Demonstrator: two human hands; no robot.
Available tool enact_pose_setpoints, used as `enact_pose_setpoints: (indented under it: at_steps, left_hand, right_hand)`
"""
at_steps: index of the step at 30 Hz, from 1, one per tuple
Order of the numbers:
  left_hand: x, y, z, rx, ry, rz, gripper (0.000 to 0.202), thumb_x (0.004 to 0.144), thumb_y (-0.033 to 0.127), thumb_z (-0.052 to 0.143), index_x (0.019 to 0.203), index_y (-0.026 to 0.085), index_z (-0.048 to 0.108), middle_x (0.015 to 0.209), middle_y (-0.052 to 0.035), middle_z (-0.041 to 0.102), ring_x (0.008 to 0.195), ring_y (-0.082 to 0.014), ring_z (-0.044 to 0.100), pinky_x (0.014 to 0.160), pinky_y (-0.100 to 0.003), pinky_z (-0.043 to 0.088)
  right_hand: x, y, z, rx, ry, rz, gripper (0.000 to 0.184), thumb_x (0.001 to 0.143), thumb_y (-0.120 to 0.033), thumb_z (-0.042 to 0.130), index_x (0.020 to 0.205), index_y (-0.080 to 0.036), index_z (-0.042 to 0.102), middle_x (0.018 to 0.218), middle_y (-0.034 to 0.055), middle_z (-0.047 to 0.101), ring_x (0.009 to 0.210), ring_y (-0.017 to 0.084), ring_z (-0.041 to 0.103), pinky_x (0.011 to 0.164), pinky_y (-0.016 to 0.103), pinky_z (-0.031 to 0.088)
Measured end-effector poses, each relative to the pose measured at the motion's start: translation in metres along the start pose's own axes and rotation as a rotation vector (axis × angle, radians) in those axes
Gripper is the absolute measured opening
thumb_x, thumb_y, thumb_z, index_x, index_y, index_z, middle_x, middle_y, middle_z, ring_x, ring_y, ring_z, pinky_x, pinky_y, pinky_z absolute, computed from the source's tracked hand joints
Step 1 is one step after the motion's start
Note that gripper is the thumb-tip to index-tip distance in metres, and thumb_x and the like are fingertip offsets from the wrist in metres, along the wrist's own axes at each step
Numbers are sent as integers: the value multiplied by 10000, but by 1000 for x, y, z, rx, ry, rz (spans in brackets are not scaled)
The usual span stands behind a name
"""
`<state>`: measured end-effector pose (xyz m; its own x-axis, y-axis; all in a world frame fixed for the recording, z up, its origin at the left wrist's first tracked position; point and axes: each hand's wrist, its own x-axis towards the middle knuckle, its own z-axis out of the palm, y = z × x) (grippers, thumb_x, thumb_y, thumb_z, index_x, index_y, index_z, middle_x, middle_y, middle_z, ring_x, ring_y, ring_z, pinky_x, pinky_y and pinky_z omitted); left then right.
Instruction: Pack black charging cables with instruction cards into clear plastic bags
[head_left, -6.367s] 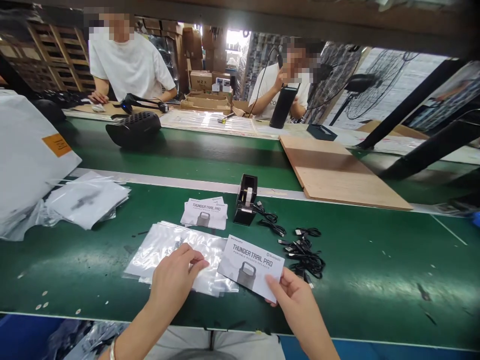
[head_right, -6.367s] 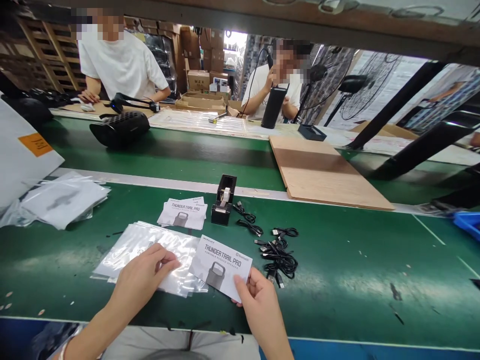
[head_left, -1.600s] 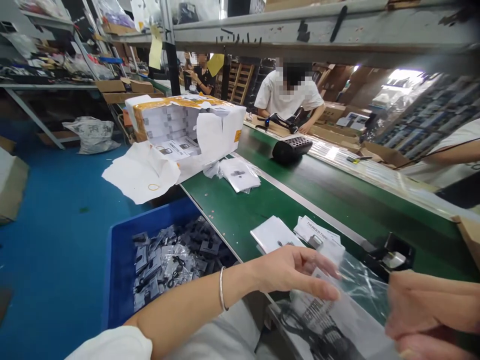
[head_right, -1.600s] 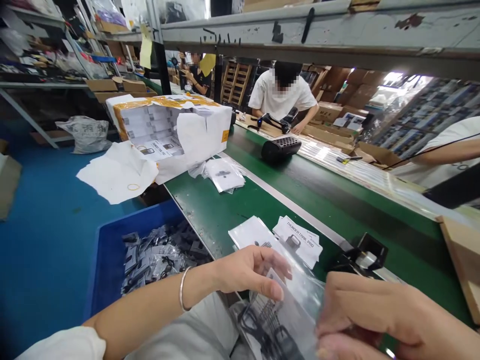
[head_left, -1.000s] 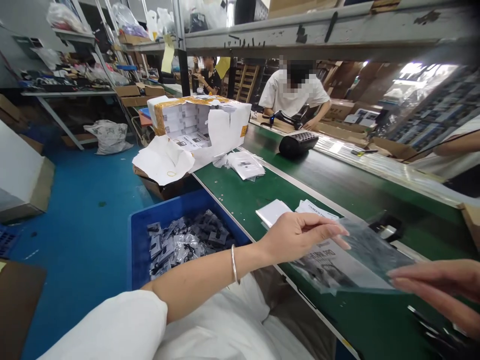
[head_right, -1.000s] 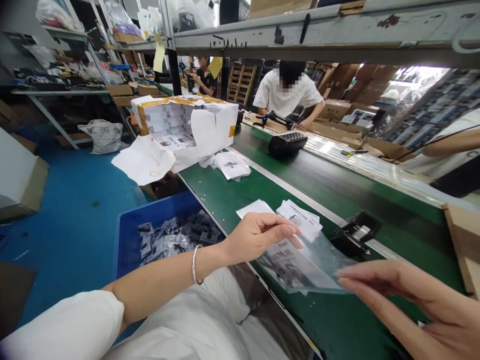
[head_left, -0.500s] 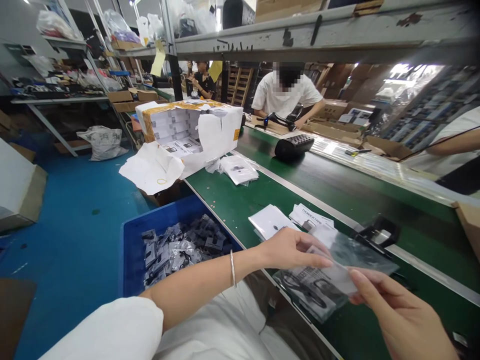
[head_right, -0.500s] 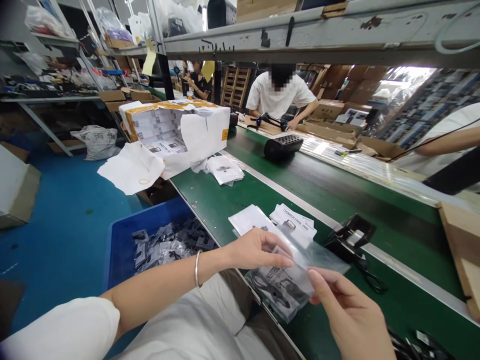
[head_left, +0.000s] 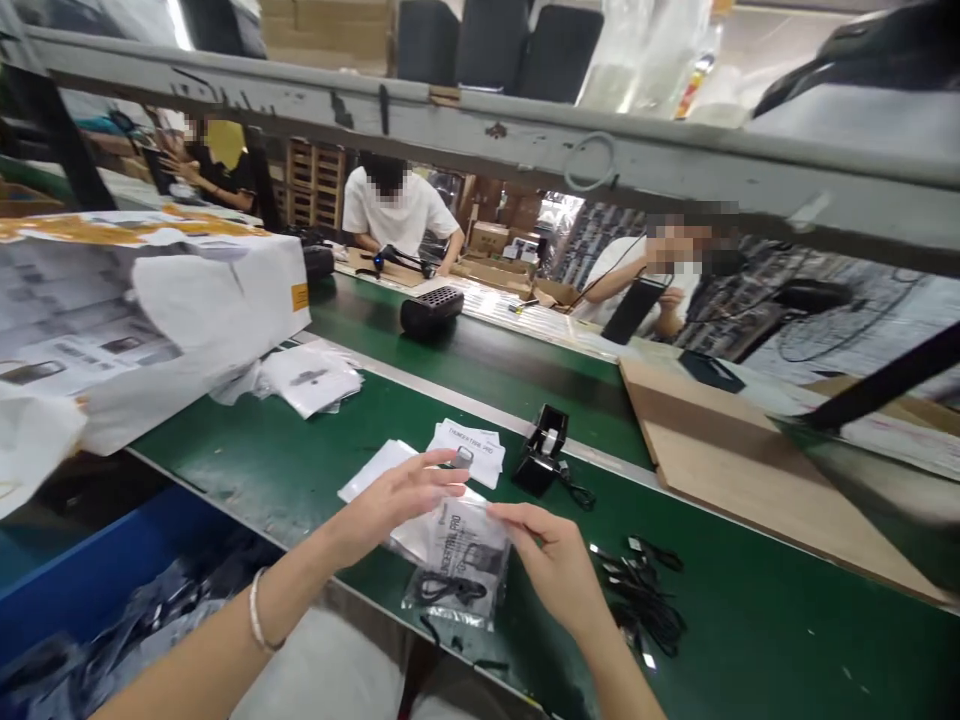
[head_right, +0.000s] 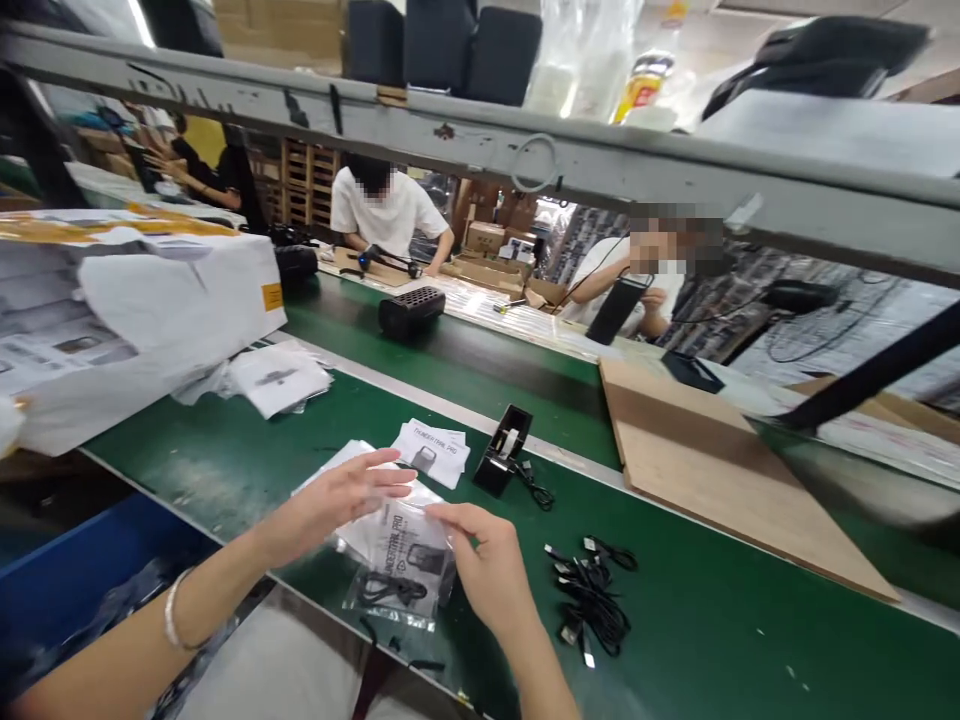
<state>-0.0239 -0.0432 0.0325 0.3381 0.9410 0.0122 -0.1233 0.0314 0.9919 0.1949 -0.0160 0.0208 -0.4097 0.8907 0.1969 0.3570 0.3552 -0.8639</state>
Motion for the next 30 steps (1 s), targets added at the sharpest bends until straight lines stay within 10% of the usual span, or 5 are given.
enact_pose_setpoints:
  at_steps: [9,12,16,24,30]
  left_hand:
    - [26,-31,15,178,234,-199,400,715,529,548,552,177,455,511,69,400,508,-101,416,501,-214,327]
    - [34,-32,11,207,325,-162,414,723,540,522,530,190,416,498,77,368,497,-99,398,502,-213,340]
    - [42,-28,11,126,351,-170,386,690,571,533,616,192,519,552,40,536,582,-153,533,588,-255,440]
    - [44,-31,5,40,260,-198,299,762,488,504,728,192,534,668,12,609,681,-179,575,675,-289,468]
    - [44,-29,4,13,312,-189,293,767,482,494,798,197,556,738,1,652,726,-191,586,684,-284,462]
  right_hand:
    - [9,11,2,-29,250,-26,263,787,-176,422,925,-212,643,950,51,649,840,185,608,742,311,472]
    - [22,18,-18,-120,554,240,290,820,-346,428,1022,-195,573,1023,84,593,691,172,610,629,305,464]
    - [49,29,-40,-90,505,467,274,725,-441,556,700,-176,621,753,36,595,479,138,553,542,288,428]
    - [53,27,-12,258,469,472,301,764,-474,509,717,-178,542,1046,69,579,860,196,631,744,312,484]
    - [30,44,6,-144,592,466,317,721,-459,566,578,-176,577,1034,118,487,968,259,515,807,369,419]
